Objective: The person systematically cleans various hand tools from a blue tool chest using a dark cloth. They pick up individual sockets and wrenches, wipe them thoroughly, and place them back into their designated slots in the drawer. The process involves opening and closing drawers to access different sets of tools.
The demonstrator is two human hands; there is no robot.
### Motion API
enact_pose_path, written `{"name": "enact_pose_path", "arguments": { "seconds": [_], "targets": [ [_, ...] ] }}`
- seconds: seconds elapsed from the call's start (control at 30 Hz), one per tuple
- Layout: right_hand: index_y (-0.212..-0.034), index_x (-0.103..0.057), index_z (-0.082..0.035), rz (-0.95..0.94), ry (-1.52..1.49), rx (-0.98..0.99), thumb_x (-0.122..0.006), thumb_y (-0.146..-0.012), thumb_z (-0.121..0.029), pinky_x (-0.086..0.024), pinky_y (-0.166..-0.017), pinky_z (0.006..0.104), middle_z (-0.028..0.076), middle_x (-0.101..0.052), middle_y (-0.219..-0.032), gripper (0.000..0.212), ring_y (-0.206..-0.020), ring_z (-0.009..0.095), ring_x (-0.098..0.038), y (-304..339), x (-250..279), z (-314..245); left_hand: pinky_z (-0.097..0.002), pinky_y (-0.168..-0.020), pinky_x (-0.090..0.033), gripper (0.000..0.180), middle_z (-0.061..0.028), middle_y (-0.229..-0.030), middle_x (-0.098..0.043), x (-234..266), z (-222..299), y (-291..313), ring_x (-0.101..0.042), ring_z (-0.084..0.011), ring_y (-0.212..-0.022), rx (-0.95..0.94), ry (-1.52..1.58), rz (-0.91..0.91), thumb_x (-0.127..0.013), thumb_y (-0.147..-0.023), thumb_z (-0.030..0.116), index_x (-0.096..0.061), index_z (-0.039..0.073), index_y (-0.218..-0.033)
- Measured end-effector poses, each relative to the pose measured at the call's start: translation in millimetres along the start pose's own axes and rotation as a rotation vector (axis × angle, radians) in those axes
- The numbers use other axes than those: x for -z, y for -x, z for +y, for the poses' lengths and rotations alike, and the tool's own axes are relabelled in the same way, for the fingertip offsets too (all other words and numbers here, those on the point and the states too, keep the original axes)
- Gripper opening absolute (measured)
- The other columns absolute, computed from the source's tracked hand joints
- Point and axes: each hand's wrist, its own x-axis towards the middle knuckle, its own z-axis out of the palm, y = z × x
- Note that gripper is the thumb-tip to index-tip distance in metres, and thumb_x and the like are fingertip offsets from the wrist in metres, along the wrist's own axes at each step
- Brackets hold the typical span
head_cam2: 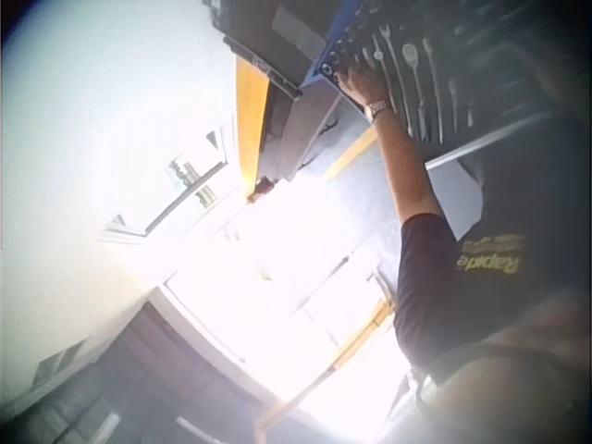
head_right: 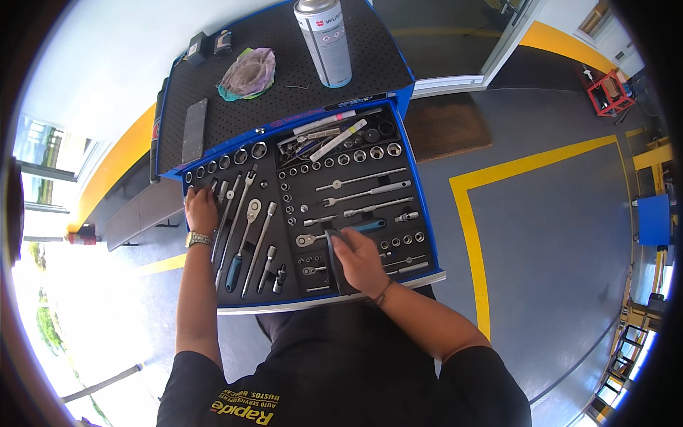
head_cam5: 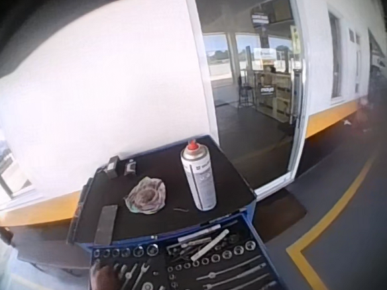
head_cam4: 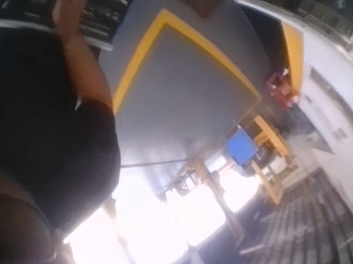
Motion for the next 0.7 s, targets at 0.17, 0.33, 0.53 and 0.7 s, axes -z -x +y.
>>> {"name": "enact_pose_path", "arguments": {
  "seconds": [0.17, 0.33, 0.53, 0.7],
  "targets": [
    [-0.1, -0.062, -0.001, 0.125, -0.08, -0.056, -0.05, -0.102, -0.017, -0.049, -0.063, 0.0231, 0.002, -0.064, -0.084, 0.02, -0.068, 0.008, -0.06, -4, 7, 12, -0.04, -0.094, -0.048, 0.033, -0.0115, -0.123, -0.064, 21, -34, -4, -0.063, -0.0333, -0.107, 0.07, 0.41, -0.283, -0.065, -0.086, 0.008, -0.067, 0.008, -0.119],
    [-0.099, -0.059, -0.001, 0.119, -0.118, -0.095, -0.048, -0.102, -0.018, -0.049, -0.055, 0.0256, 0.005, -0.063, -0.079, 0.02, -0.059, 0.011, -0.059, -3, 1, 4, -0.0341, -0.076, -0.056, 0.024, -0.0111, -0.122, -0.064, 19, -59, -14, -0.071, -0.0261, -0.087, -0.014, 0.552, -0.275, -0.076, -0.075, 0.003, -0.07, 0.0, -0.099],
    [-0.098, -0.061, -0.001, 0.147, -0.301, -0.212, -0.049, -0.102, -0.018, -0.048, -0.057, 0.0234, 0.003, -0.063, -0.081, 0.021, -0.062, 0.009, -0.058, -2, -3, -9, -0.0398, -0.083, -0.052, 0.014, -0.0117, -0.113, -0.066, 12, -52, -23, -0.066, -0.0307, -0.094, -0.166, 0.273, -0.257, -0.074, -0.079, 0.012, -0.072, 0.0, -0.085],
    [-0.098, -0.063, -0.002, 0.124, -0.235, -0.206, -0.05, -0.102, -0.019, -0.046, -0.065, 0.0179, -0.001, -0.063, -0.083, 0.022, -0.071, 0.003, -0.057, -1, -2, -14, -0.0412, -0.089, -0.05, 0.016, -0.014, -0.115, -0.064, 13, -32, -14, -0.062, -0.0341, -0.102, -0.194, 0.183, -0.221, -0.066, -0.085, 0.012, -0.072, 0.0, -0.094]
  ]
}}
